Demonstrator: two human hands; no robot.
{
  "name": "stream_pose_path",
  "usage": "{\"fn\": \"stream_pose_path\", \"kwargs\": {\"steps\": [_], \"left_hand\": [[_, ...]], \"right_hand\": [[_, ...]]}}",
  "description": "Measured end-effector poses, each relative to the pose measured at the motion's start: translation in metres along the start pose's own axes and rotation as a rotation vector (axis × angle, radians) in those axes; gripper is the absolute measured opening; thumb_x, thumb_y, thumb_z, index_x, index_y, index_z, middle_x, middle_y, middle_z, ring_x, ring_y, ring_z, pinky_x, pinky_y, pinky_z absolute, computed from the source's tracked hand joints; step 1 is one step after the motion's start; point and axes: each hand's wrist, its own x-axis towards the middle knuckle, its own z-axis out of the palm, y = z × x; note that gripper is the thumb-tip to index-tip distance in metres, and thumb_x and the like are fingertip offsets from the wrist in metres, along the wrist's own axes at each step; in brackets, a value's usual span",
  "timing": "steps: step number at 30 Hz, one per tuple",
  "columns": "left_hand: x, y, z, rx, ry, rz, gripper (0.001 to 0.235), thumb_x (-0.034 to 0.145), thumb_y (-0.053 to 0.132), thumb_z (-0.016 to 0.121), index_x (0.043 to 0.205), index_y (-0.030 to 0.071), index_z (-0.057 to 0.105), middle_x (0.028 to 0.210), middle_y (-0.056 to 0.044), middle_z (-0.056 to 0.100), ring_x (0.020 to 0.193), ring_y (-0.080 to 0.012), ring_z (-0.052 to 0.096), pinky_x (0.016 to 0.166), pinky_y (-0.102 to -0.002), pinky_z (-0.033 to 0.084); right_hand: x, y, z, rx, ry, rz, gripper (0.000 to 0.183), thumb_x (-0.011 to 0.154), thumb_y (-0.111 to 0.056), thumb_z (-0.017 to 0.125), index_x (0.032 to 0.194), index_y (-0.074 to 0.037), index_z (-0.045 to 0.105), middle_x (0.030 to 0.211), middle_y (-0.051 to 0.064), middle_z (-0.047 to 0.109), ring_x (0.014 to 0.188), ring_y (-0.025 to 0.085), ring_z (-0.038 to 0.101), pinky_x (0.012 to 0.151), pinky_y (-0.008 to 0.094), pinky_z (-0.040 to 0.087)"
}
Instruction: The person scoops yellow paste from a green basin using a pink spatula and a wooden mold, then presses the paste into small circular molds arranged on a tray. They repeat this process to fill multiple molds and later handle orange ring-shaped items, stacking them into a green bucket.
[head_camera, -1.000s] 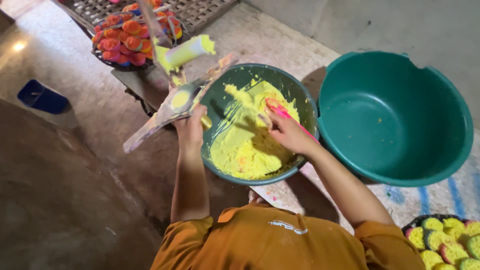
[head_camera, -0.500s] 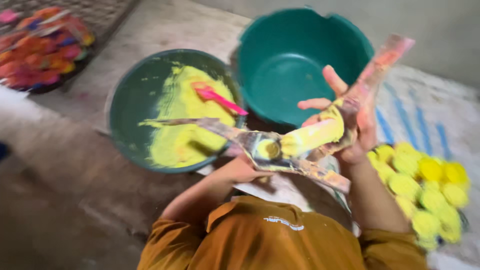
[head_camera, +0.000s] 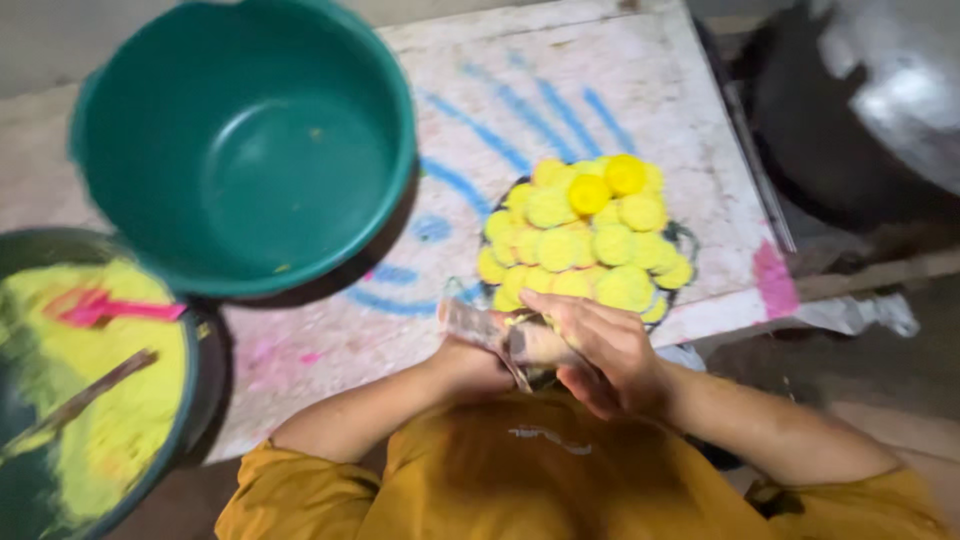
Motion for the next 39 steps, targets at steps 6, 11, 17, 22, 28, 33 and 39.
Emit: {"fn": "stream_pose_path", "kwargs": {"steps": [6, 11, 17, 22, 28, 33, 39], "left_hand": [[0.095, -0.026, 0.001, -0.227, -0.211, 0.059, 0.052, 0.087, 0.031, 0.079, 0.132, 0.008, 0.066, 0.134, -0.009, 0.069, 0.121, -0.0203, 0.065, 0.106, -0.037, 0.052], [0.173, -0.026, -0.034, -0.906, -0.305, 0.410, 0.112, 0.074, 0.036, 0.093, 0.162, 0.009, 0.028, 0.156, -0.014, 0.046, 0.144, -0.0259, 0.047, 0.123, -0.040, 0.036], [0.240, -0.034, -0.012, -1.752, -0.168, 0.652, 0.098, 0.092, 0.072, 0.060, 0.159, 0.006, 0.033, 0.137, -0.011, 0.054, 0.134, -0.0276, 0.052, 0.126, -0.043, 0.036], [0.295, -0.077, -0.017, -1.891, 0.047, 0.710, 0.051, 0.106, 0.049, 0.056, 0.131, 0.005, 0.048, 0.112, -0.007, 0.055, 0.114, -0.0247, 0.056, 0.117, -0.042, 0.040], [0.310, -0.134, -0.023, -1.954, 0.157, 0.777, 0.032, 0.099, 0.039, 0.055, 0.117, 0.013, 0.050, 0.105, -0.002, 0.054, 0.106, -0.0211, 0.056, 0.113, -0.043, 0.042], [0.314, -0.160, -0.014, -1.981, 0.178, 0.773, 0.026, 0.097, 0.036, 0.055, 0.111, 0.015, 0.048, 0.103, -0.001, 0.053, 0.102, -0.0192, 0.054, 0.107, -0.041, 0.043], [0.327, -0.171, -0.013, -1.985, 0.137, 0.810, 0.022, 0.096, 0.032, 0.052, 0.109, 0.015, 0.048, 0.101, 0.000, 0.052, 0.101, -0.0189, 0.054, 0.105, -0.040, 0.046]], "right_hand": [[-0.067, 0.049, -0.075, 0.585, -0.017, 0.698, 0.077, 0.095, -0.055, 0.057, 0.141, 0.006, 0.044, 0.135, 0.026, 0.059, 0.117, 0.038, 0.063, 0.101, 0.047, 0.051], [-0.107, 0.094, -0.134, 1.299, -0.294, 0.943, 0.100, 0.087, -0.079, 0.056, 0.134, 0.009, 0.049, 0.125, 0.023, 0.062, 0.111, 0.032, 0.063, 0.100, 0.049, 0.050], [-0.097, 0.127, -0.158, 1.191, -0.310, 1.107, 0.091, 0.092, -0.074, 0.045, 0.138, 0.005, 0.053, 0.116, 0.025, 0.071, 0.102, 0.034, 0.071, 0.093, 0.051, 0.056], [-0.063, 0.175, -0.186, 0.924, -0.320, 1.345, 0.089, 0.092, -0.073, 0.031, 0.130, 0.002, 0.060, 0.102, 0.020, 0.075, 0.093, 0.029, 0.072, 0.082, 0.045, 0.057], [-0.042, 0.209, -0.159, 0.594, -0.327, 1.475, 0.085, 0.097, -0.071, 0.022, 0.118, 0.000, 0.065, 0.090, 0.014, 0.073, 0.082, 0.024, 0.069, 0.079, 0.038, 0.056], [-0.035, 0.209, -0.143, 0.500, -0.380, 1.430, 0.084, 0.094, -0.074, 0.022, 0.109, -0.005, 0.067, 0.081, 0.010, 0.070, 0.071, 0.020, 0.065, 0.064, 0.036, 0.051], [-0.025, 0.208, -0.141, 0.204, -0.356, 1.401, 0.090, 0.094, -0.077, 0.026, 0.087, 0.002, 0.070, 0.072, 0.014, 0.069, 0.064, 0.022, 0.067, 0.062, 0.036, 0.056]]}}
